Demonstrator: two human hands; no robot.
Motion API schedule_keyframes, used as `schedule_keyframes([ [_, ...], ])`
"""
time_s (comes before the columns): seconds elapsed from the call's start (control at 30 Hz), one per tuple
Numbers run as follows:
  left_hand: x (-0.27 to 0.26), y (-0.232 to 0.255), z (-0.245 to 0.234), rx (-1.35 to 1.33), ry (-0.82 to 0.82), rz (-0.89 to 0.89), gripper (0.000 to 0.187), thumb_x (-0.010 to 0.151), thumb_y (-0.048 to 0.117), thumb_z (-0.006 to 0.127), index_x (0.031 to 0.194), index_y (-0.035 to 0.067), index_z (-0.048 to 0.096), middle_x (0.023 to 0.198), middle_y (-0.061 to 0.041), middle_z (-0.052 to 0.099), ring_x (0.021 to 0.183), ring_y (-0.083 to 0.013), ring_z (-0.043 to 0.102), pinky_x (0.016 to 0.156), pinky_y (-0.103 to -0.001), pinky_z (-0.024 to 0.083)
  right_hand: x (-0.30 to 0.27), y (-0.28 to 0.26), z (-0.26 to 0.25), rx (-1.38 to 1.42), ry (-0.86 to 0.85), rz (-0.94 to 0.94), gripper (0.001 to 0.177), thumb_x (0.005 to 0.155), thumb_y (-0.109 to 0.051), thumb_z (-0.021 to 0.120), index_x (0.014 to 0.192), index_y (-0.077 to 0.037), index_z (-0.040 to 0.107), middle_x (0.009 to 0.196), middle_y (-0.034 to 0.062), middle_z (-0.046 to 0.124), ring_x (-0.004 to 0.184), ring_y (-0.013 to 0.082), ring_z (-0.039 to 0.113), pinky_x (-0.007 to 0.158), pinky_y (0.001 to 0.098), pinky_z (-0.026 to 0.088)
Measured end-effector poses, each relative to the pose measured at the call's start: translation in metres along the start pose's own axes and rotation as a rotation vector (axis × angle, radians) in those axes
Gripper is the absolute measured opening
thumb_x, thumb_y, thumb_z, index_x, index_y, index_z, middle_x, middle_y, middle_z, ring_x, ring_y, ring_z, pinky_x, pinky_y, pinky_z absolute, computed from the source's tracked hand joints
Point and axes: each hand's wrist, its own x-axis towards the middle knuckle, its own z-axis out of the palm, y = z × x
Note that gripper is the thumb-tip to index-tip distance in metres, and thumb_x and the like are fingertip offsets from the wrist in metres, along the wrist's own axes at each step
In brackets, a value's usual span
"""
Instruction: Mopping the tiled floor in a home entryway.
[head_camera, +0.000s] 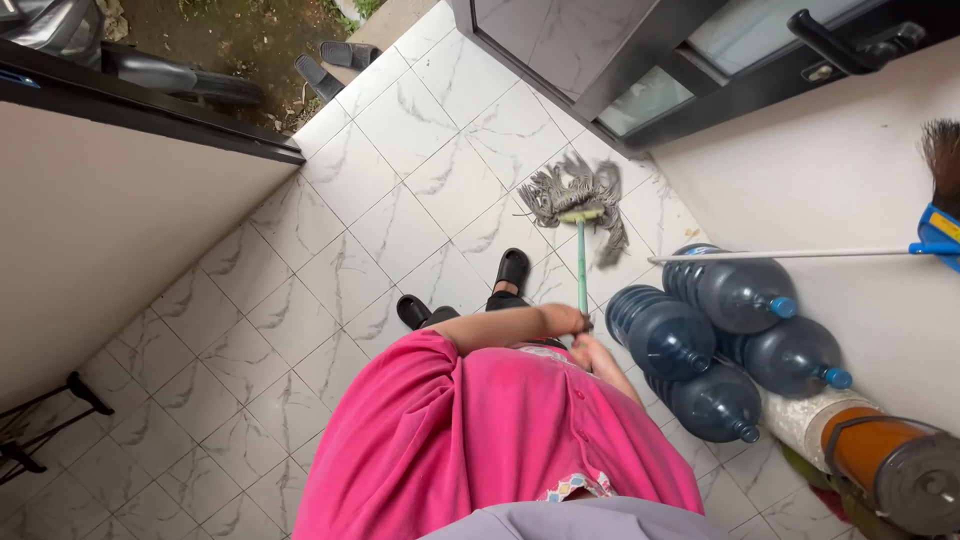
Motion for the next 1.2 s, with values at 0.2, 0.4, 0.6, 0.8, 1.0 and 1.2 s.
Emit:
schedule_keyframes([
  [0.2,0.002,-0.039,-0.017,0.139,0.028,-0.150,0.023,0.090,0.016,0.063,0.111,0.011,0.070,0.114,-0.012,0.071,0.103,-0.0317,0.073,0.085,-0.041,0.059,-0.042,-0.065,0.089,0.518,-0.186,0.114,0.039,0.107,-0.033,0.050,0.073,-0.016,0.042,0.057,-0.0095,0.035,0.040,0.0014,0.030,0.036,0.0187,0.022],
  [0.4,0.020,-0.027,-0.003,0.210,-0.038,-0.122,0.021,0.092,0.017,0.065,0.111,0.010,0.070,0.109,-0.015,0.072,0.101,-0.0316,0.073,0.083,-0.040,0.059,-0.064,-0.035,0.090,0.747,-0.221,-0.166,0.023,0.110,-0.025,0.052,0.091,-0.011,0.052,0.059,-0.0112,0.035,0.041,0.0008,0.029,0.038,0.0160,0.023],
  [0.6,0.004,0.019,0.031,0.189,-0.123,0.024,0.022,0.092,0.017,0.067,0.113,0.011,0.070,0.116,-0.013,0.071,0.104,-0.0307,0.072,0.087,-0.039,0.058,-0.130,0.012,0.126,0.787,-0.010,-0.054,0.033,0.104,-0.032,0.051,0.079,-0.016,0.039,0.058,-0.0084,0.033,0.043,0.0043,0.030,0.040,0.0214,0.028],
  [0.8,-0.001,-0.020,0.061,0.103,-0.017,0.062,0.021,0.081,0.018,0.074,0.101,0.012,0.074,0.114,-0.010,0.071,0.107,-0.0296,0.070,0.087,-0.039,0.056,-0.062,0.030,0.109,0.805,-0.145,-0.157,0.031,0.106,-0.030,0.051,0.082,-0.013,0.047,0.055,-0.0100,0.035,0.038,0.0029,0.029,0.035,0.0181,0.026],
  [1.0,-0.047,-0.016,0.053,0.104,-0.097,-0.025,0.029,0.081,0.018,0.075,0.109,0.010,0.070,0.114,-0.011,0.070,0.105,-0.0290,0.071,0.085,-0.039,0.057,0.004,0.069,0.096,0.576,-0.288,-0.180,0.037,0.105,-0.032,0.049,0.071,-0.019,0.044,0.054,-0.0071,0.039,0.038,0.0066,0.033,0.033,0.0245,0.028],
  [1.2,-0.125,0.042,0.073,0.100,-0.104,0.089,0.031,0.089,0.026,0.068,0.112,0.006,0.068,0.107,-0.017,0.072,0.099,-0.0337,0.071,0.083,-0.042,0.056,-0.096,0.106,0.183,0.083,0.295,0.001,0.030,0.100,-0.038,0.048,0.084,-0.015,0.059,0.059,-0.0058,0.054,0.045,0.0058,0.036,0.043,0.0218,0.024],
])
